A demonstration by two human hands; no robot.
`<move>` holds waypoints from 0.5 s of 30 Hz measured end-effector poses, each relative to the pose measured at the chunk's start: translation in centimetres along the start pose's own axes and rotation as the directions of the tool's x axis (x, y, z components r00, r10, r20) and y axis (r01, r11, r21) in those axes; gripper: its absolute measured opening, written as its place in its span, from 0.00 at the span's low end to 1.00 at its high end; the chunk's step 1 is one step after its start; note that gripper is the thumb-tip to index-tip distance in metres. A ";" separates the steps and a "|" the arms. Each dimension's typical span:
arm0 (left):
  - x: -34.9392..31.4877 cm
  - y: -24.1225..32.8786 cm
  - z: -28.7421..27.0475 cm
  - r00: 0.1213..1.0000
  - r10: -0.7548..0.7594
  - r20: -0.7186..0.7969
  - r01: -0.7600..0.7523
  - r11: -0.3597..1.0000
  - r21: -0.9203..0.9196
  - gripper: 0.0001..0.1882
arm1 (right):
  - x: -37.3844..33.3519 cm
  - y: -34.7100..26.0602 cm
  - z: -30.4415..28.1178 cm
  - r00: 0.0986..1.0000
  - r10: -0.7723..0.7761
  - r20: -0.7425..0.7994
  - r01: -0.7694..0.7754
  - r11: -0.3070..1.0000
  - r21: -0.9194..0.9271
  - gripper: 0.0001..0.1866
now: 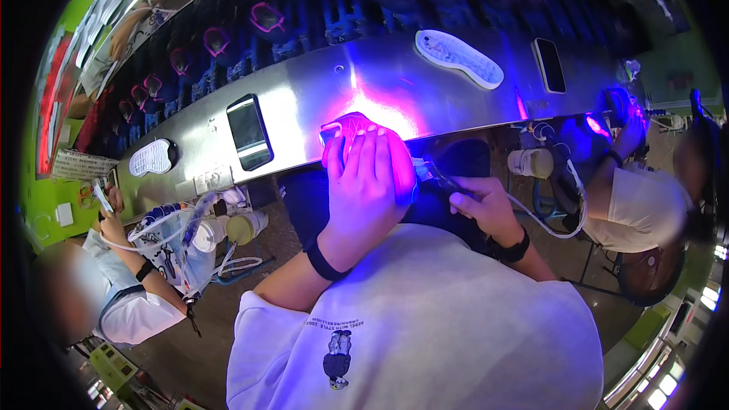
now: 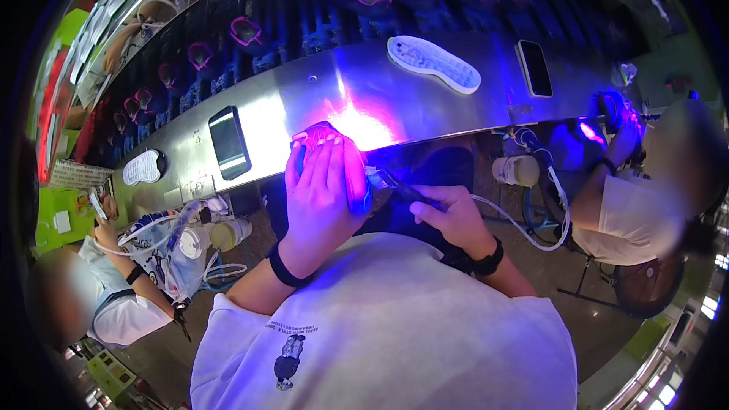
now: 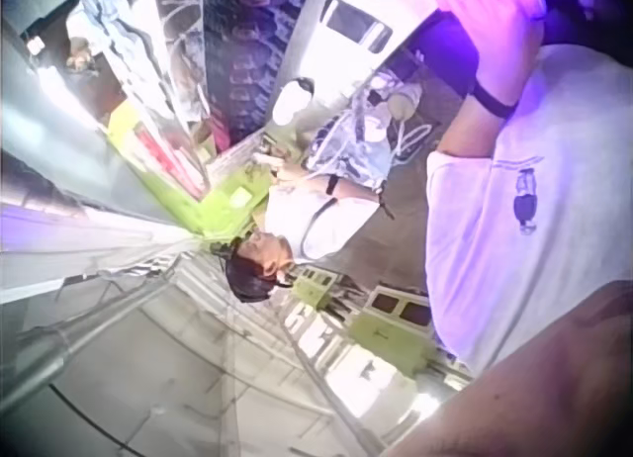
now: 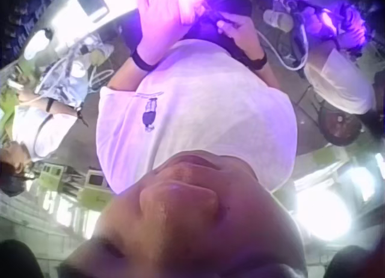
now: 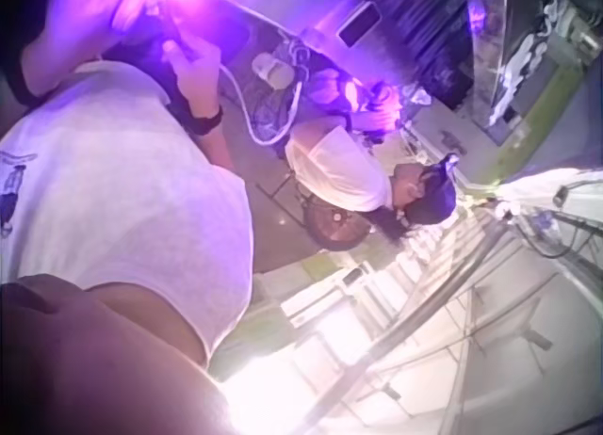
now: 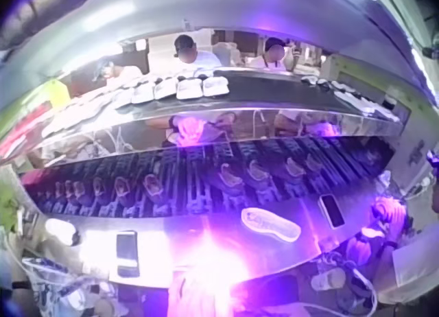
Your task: Manually applying glue or treatment to shoe uppers on a production line conveyor.
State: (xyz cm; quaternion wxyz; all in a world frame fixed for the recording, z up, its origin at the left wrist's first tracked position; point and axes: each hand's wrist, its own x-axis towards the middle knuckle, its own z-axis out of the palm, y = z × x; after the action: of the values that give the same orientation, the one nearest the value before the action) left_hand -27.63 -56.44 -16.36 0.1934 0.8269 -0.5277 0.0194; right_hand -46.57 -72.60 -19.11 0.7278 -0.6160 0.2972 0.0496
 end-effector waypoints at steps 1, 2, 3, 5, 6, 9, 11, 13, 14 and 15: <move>0.6 0.3 -0.1 1.000 0.008 0.006 -0.008 1.000 -0.005 0.35 | -0.4 0.1 0.0 1.000 0.004 -0.009 -0.004 1.000 0.006 0.17; 1.3 0.6 -0.4 1.000 0.023 0.002 -0.023 1.000 0.022 0.34 | -0.9 0.1 0.0 0.999 0.001 -0.040 0.000 1.000 0.021 0.17; 1.8 0.9 -0.4 0.999 0.038 -0.003 -0.037 0.998 0.048 0.33 | -1.2 0.3 0.1 0.997 -0.001 -0.071 0.003 0.999 0.035 0.17; 2.2 0.7 0.4 1.000 0.007 0.008 -0.007 0.999 0.039 0.38 | -1.7 0.8 0.2 0.995 -0.004 -0.100 0.012 0.997 0.077 0.17; 2.4 0.6 0.8 0.999 -0.031 0.016 0.030 0.999 0.037 0.42 | -1.7 0.9 0.2 0.993 -0.010 -0.119 0.024 0.993 0.115 0.17; 3.5 0.6 1.1 0.999 -0.042 0.033 0.040 0.998 0.048 0.45 | -1.9 0.2 0.4 0.979 0.006 -0.204 0.007 0.998 0.060 0.17; 4.2 0.6 1.0 0.998 -0.052 0.036 0.051 0.999 0.016 0.46 | -1.5 -0.3 0.3 0.952 -0.125 -0.279 0.108 0.991 -0.078 0.17; 5.0 0.3 1.2 0.997 -0.073 0.020 0.074 0.997 -0.021 0.46 | -0.9 -1.5 -0.4 0.910 -0.263 -0.321 0.195 0.954 -0.229 0.17; 5.3 0.0 1.3 0.997 -0.080 0.017 0.080 0.996 -0.030 0.46 | -0.7 -2.7 -1.1 0.904 -0.317 -0.289 0.207 0.912 -0.353 0.17; 5.7 -0.4 1.4 0.996 -0.084 0.026 0.085 0.995 -0.052 0.45 | -0.2 -3.6 -1.6 0.897 -0.366 -0.247 0.219 0.855 -0.471 0.17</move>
State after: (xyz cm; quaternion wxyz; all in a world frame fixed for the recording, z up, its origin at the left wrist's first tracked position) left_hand -24.98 -61.68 -16.44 0.2099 0.8432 -0.4947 -0.0127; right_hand -45.73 -74.92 -16.01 0.5124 -0.7994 0.2967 -0.1016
